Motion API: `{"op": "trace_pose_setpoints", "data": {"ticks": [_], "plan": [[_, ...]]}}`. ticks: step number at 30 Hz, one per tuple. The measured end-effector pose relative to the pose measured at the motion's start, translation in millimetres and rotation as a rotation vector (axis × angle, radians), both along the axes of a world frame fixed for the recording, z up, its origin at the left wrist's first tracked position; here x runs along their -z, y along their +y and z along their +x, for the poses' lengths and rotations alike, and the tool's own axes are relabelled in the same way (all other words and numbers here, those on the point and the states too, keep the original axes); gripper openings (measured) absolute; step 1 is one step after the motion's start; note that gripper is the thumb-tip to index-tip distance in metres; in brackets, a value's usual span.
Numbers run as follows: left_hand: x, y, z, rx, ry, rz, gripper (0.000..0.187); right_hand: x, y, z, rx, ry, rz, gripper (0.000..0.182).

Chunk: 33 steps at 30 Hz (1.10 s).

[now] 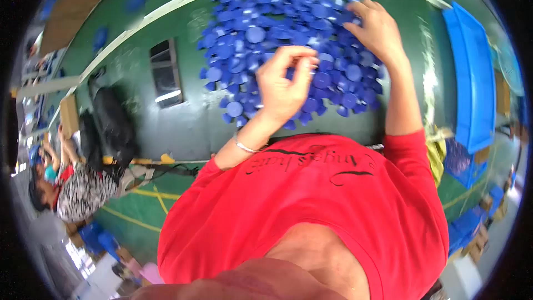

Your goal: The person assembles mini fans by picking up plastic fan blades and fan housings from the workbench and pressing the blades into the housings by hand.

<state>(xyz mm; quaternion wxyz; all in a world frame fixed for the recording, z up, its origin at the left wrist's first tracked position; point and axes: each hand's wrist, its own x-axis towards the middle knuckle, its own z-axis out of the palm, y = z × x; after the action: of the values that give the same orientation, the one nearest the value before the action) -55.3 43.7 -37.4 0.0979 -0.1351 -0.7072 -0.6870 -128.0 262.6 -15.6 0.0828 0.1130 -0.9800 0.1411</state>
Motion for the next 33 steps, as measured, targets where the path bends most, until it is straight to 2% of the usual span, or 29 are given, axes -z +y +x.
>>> {"op": "trace_pose_setpoints", "data": {"ticks": [1,3,5,7,11,14,16,17,18,19,21,24,27,30,33], "plan": [[1,0,-3,-0.027,0.1,-0.003,0.007,-2,-7,-1,0.018,-0.059,0.051,0.031],[-3,-1,-3,-0.037,0.098,-0.017,0.007,4,-13,-9,0.043,-0.103,0.089,0.036],[-5,-2,-3,-0.039,0.094,0.024,0.007,10,-12,-17,0.002,-0.06,0.103,0.032],[-8,-4,-2,-0.041,0.099,0.019,0.007,2,-18,-17,-0.002,-0.039,0.218,0.028],[-13,-6,-1,-0.055,0.113,0.034,0.006,-11,-28,-18,-0.013,-0.075,0.327,0.033],[-10,-5,0,-0.063,0.126,0.02,0.006,20,9,-32,-0.032,-0.066,0.303,0.046],[-9,-4,1,-0.054,0.133,-0.001,0.007,9,9,-21,-0.089,0.038,0.351,0.04],[-8,-3,1,-0.043,0.128,0.009,0.008,13,24,-23,-0.091,0.002,0.39,0.038],[-10,-4,1,-0.044,0.136,0.016,0.008,17,35,-24,-0.097,0.009,0.386,0.037],[-9,-3,1,-0.051,0.15,0.006,0.007,4,39,-18,0.005,-0.07,0.372,0.033],[-10,-4,2,-0.046,0.145,-0.006,0.007,8,64,-20,0.047,0.025,0.314,0.027],[-9,-4,1,-0.05,0.172,-0.026,0.008,13,96,-38,0.207,-0.237,0.164,0.027],[-11,-3,3,-0.035,0.148,0.03,0.008,31,116,-45,0.147,-0.217,0.061,0.028],[-11,-3,2,-0.04,0.155,0.014,0.009,38,108,-44,0.036,-0.343,0.032,0.028],[-9,-3,1,-0.04,0.145,0.032,0.009,44,124,-45,0.036,-0.256,-0.057,0.027]]}}
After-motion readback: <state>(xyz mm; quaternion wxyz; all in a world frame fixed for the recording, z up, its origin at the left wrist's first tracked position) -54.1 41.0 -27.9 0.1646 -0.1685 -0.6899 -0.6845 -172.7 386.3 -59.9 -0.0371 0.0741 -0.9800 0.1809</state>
